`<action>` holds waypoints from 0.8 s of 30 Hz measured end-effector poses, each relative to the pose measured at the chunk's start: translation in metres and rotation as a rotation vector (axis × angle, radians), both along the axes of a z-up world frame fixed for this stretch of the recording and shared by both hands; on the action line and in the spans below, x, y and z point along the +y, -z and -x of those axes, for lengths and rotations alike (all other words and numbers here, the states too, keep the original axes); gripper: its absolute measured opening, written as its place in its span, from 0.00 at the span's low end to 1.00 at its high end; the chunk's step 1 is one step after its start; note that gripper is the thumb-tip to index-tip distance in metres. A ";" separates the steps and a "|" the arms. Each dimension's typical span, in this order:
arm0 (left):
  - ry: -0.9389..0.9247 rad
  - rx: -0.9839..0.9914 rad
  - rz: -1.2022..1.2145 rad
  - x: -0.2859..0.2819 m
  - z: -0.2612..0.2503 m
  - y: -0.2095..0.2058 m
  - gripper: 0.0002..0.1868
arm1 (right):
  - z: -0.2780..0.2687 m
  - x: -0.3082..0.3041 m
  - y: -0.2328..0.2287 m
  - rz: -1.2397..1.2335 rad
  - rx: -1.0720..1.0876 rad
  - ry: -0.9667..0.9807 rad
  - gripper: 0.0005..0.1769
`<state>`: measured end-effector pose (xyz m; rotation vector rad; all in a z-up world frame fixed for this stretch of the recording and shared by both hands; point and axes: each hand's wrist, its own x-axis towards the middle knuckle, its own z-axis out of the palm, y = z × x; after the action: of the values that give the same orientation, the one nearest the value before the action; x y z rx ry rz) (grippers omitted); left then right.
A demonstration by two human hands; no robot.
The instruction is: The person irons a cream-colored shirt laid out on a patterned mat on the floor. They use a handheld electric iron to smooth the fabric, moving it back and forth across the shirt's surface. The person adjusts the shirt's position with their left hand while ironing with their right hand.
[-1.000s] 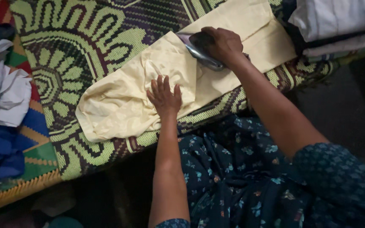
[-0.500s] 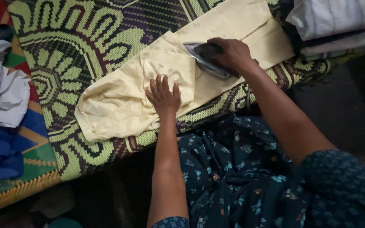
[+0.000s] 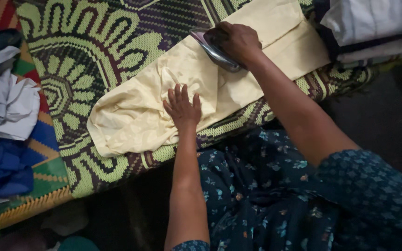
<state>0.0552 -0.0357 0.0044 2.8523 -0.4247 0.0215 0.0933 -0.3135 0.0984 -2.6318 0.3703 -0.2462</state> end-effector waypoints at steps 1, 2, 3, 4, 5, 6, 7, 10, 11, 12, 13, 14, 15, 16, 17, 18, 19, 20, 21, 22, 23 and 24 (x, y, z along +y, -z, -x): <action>-0.001 0.002 0.003 0.000 0.000 -0.001 0.33 | -0.002 -0.001 0.001 -0.015 0.031 0.010 0.23; 0.002 0.001 0.009 -0.001 -0.001 -0.001 0.34 | 0.000 -0.003 0.002 -0.012 -0.022 -0.022 0.24; 0.007 -0.009 0.004 -0.001 -0.001 -0.001 0.34 | 0.004 -0.004 0.004 -0.009 -0.075 -0.053 0.26; 0.012 -0.017 0.000 0.000 0.000 -0.002 0.34 | 0.008 -0.006 0.005 -0.005 -0.126 -0.085 0.27; 0.018 -0.025 -0.004 0.001 0.000 -0.002 0.34 | 0.013 -0.009 0.004 -0.007 -0.044 -0.073 0.29; 0.016 -0.025 0.010 0.001 0.000 -0.002 0.34 | 0.022 -0.010 0.003 -0.010 0.040 -0.064 0.30; 0.015 -0.025 0.023 0.001 -0.001 -0.002 0.33 | 0.033 -0.010 0.002 -0.012 0.124 -0.055 0.32; 0.013 -0.016 0.045 0.002 0.000 -0.002 0.33 | 0.075 -0.006 -0.006 -0.031 0.128 -0.100 0.31; 0.010 -0.015 0.051 0.002 0.000 -0.002 0.33 | 0.081 -0.003 -0.011 -0.005 0.123 -0.089 0.30; 0.009 -0.027 0.058 0.002 0.001 -0.002 0.33 | 0.088 0.002 -0.016 0.017 0.121 -0.077 0.30; 0.008 -0.039 0.066 0.002 0.001 -0.001 0.33 | 0.092 0.004 -0.021 0.039 0.119 -0.065 0.29; 0.009 -0.050 0.071 0.002 0.002 0.000 0.33 | 0.094 0.007 -0.025 0.032 0.107 -0.056 0.28; 0.014 -0.055 0.063 0.002 0.002 0.001 0.33 | 0.094 0.010 -0.029 0.024 0.094 -0.048 0.26; 0.015 -0.065 0.057 0.002 0.001 0.002 0.33 | 0.090 0.012 -0.032 0.019 0.078 -0.043 0.24; 0.016 -0.075 0.052 0.001 -0.001 0.003 0.33 | 0.084 0.013 -0.034 0.025 0.067 -0.045 0.24; 0.015 -0.073 0.057 0.002 -0.001 0.004 0.33 | 0.077 0.014 -0.034 0.027 0.057 -0.048 0.24; 0.015 -0.071 0.063 0.002 0.000 0.004 0.33 | 0.069 0.013 -0.033 0.029 0.048 -0.051 0.24; 0.015 -0.069 0.068 0.002 0.000 0.005 0.33 | 0.060 0.011 -0.031 0.039 0.011 -0.061 0.24; 0.013 -0.075 0.061 0.001 0.001 0.005 0.33 | 0.049 0.010 -0.027 0.048 -0.025 -0.070 0.24; 0.013 -0.080 0.052 0.001 0.000 0.005 0.33 | 0.040 0.009 -0.022 0.055 -0.061 -0.077 0.24; 0.014 -0.085 0.043 0.002 0.000 0.005 0.33 | 0.031 0.008 -0.018 0.056 -0.063 -0.063 0.23; 0.012 -0.087 0.047 0.002 0.001 0.006 0.33 | 0.022 0.007 -0.013 0.061 -0.063 -0.050 0.23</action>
<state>0.0545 -0.0342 -0.0012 2.8102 -0.4525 0.1516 0.0713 -0.3067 0.1116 -2.6822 0.2798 -0.3275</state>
